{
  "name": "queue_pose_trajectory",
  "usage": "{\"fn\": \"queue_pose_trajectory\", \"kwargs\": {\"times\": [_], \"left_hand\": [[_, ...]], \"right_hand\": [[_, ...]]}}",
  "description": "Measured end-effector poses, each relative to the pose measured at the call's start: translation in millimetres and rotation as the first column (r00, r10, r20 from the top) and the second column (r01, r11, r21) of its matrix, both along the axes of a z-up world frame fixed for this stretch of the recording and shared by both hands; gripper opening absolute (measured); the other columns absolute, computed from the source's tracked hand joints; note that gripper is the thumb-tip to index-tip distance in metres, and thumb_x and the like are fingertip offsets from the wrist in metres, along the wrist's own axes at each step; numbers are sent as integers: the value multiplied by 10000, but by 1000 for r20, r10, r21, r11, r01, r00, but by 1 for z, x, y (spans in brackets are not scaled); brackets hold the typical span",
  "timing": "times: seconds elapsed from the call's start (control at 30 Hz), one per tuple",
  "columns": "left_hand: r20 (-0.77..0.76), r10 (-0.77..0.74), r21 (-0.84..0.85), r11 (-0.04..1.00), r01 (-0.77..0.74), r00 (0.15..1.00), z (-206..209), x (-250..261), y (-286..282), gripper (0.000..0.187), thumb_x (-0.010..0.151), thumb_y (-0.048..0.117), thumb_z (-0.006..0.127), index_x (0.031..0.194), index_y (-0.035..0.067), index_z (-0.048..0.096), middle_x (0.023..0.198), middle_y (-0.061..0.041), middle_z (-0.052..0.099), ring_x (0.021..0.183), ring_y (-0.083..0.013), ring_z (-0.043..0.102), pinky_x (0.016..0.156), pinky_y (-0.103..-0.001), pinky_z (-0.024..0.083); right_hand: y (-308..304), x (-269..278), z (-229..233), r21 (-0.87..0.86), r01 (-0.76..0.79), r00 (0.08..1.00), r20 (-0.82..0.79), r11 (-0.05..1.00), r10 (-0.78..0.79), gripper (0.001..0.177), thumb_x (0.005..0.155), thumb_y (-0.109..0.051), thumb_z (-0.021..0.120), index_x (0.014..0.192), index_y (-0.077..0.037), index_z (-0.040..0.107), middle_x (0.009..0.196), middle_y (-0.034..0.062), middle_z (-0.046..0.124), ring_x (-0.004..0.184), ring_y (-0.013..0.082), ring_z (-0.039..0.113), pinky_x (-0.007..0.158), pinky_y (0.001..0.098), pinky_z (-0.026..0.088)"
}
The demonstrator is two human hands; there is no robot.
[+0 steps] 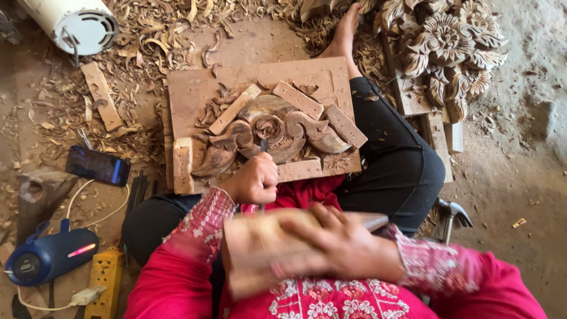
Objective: The person is carving a decorative floral pattern into a wooden block using a chisel and a wooden mallet. They repeatedly strike the chisel to shape the wood, creating intricate details and removing wood shavings.
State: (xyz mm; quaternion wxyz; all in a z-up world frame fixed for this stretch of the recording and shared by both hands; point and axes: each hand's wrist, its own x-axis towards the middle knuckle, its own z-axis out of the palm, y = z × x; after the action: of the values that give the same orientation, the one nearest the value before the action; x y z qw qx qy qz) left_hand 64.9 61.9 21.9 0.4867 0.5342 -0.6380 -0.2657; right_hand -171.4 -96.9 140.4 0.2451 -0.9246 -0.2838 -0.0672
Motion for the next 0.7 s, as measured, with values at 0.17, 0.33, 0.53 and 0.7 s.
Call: {"fn": "queue_pose_trajectory", "kwargs": {"times": [0.17,0.33,0.53,0.7], "left_hand": [[39,-18,-3,1000,18,999,-6,8,-1,345,684,144,652,530,60,355,539,-81,413,568,-279,470,711,-401,384],[8,-85,24,996,85,996,-7,14,0,298,705,149,642,545,61,407,560,-84,455,579,-285,488,697,-403,384],[56,-99,-9,995,100,994,-2,19,-5,280,714,142,638,541,63,432,568,-80,484,599,-293,510,711,-406,395],[131,-54,21,998,52,990,-1,14,-4,290,664,154,656,512,58,429,536,-89,461,570,-296,502,694,-401,411]], "right_hand": [[15,12,34,-118,-29,987,152,993,47,783,883,-510,779,1544,-540,360,1519,191,494,1150,461,649,802,468,585],[23,20,47,-339,-67,990,-143,938,19,810,792,-404,677,1508,-575,338,1530,194,485,1075,494,677,706,461,604],[31,21,48,81,-26,996,-81,996,33,821,960,-657,557,1633,-253,318,1439,368,336,1121,527,653,899,575,592],[33,24,39,-402,-170,985,-51,900,164,669,859,-401,635,1498,-230,533,1615,256,399,1155,557,638,868,542,600]]}}
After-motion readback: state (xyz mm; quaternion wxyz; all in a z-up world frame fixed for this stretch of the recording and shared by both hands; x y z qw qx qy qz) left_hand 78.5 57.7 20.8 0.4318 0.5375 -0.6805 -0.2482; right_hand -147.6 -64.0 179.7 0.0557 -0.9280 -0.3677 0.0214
